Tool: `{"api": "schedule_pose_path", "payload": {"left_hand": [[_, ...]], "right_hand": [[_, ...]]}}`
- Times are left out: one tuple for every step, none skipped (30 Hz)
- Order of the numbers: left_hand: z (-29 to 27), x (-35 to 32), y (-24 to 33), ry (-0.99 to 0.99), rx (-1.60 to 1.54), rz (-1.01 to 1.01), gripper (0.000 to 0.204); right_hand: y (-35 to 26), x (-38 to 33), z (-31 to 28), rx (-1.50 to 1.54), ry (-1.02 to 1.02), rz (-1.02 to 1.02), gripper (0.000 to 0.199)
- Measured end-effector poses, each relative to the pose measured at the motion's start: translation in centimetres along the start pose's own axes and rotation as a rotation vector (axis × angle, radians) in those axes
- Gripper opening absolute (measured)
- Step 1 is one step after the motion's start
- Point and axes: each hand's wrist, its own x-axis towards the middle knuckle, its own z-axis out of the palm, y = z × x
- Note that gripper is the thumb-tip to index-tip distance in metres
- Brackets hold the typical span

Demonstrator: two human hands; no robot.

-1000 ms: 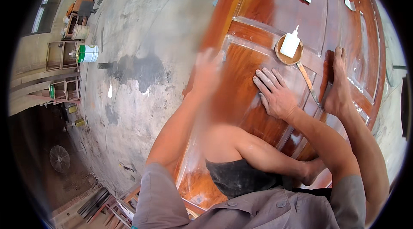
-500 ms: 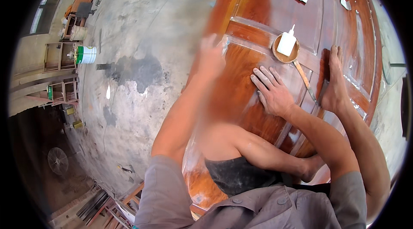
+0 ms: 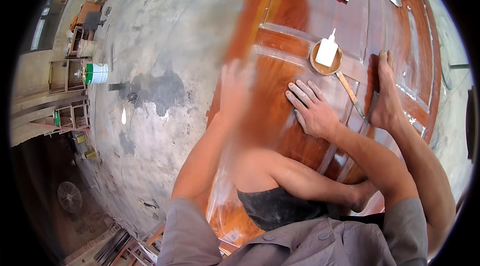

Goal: The person applies a white substance to a large wooden furniture piece using a small wooden stick and a cloth. They spread the substance into the grooves and wipe the surface repeatedly.

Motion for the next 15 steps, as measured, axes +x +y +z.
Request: {"api": "schedule_pose_path", "payload": {"left_hand": [[0.7,1.2,-2.0,0.048,0.022,0.001,0.059],[1.1,2.7,-2.9,0.107,0.032,0.031,0.059],[1.2,2.7,-2.5,0.069,0.037,0.038,0.058],[1.2,2.3,-2.0,0.031,0.042,0.045,0.058],[1.1,1.6,-1.4,-0.007,0.048,0.051,0.057],[0.3,0.5,0.4,-0.028,-0.008,0.03,0.057],[0.2,0.0,0.3,0.002,0.03,0.057,0.057],[0.3,-0.2,0.0,0.032,0.066,0.085,0.058],[0.4,-0.6,-0.4,0.057,0.104,0.105,0.058],[0.7,-0.1,-1.1,0.06,0.096,0.085,0.058],[1.2,2.0,-2.3,0.071,0.093,0.063,0.058],[1.5,3.9,-2.2,0.081,0.076,0.059,0.058],[1.6,3.6,-2.0,0.05,0.077,0.053,0.057],[1.4,2.6,-1.7,0.019,0.079,0.046,0.056],[1.6,2.0,-1.0,-0.02,0.074,0.048,0.055]], "right_hand": [[-0.9,0.2,0.2,0.003,-0.013,-0.016,0.057],[-0.7,0.4,0.1,-0.018,-0.016,-0.014,0.057],[-0.4,0.2,0.2,-0.03,-0.025,0.002,0.058],[-0.2,-0.1,0.2,-0.032,-0.029,0.006,0.058],[0.0,-0.4,0.3,-0.033,-0.032,0.009,0.058],[0.5,-0.7,0.2,-0.042,-0.035,0.027,0.058],[0.5,-0.4,0.1,-0.035,-0.029,0.026,0.058],[0.4,-0.2,-0.2,-0.028,-0.024,0.025,0.058],[0.1,-0.1,-0.2,-0.015,-0.023,0.021,0.058],[-0.5,-0.1,0.0,-0.022,-0.024,0.012,0.058],[-0.7,0.3,0.3,-0.032,-0.022,-0.004,0.058],[-0.3,0.3,0.3,-0.054,-0.018,-0.001,0.058],[-0.2,0.1,0.2,-0.056,-0.018,-0.002,0.058],[0.0,-0.1,0.2,-0.057,-0.018,-0.003,0.059],[0.4,-0.5,0.4,-0.059,-0.019,0.01,0.059]]}}
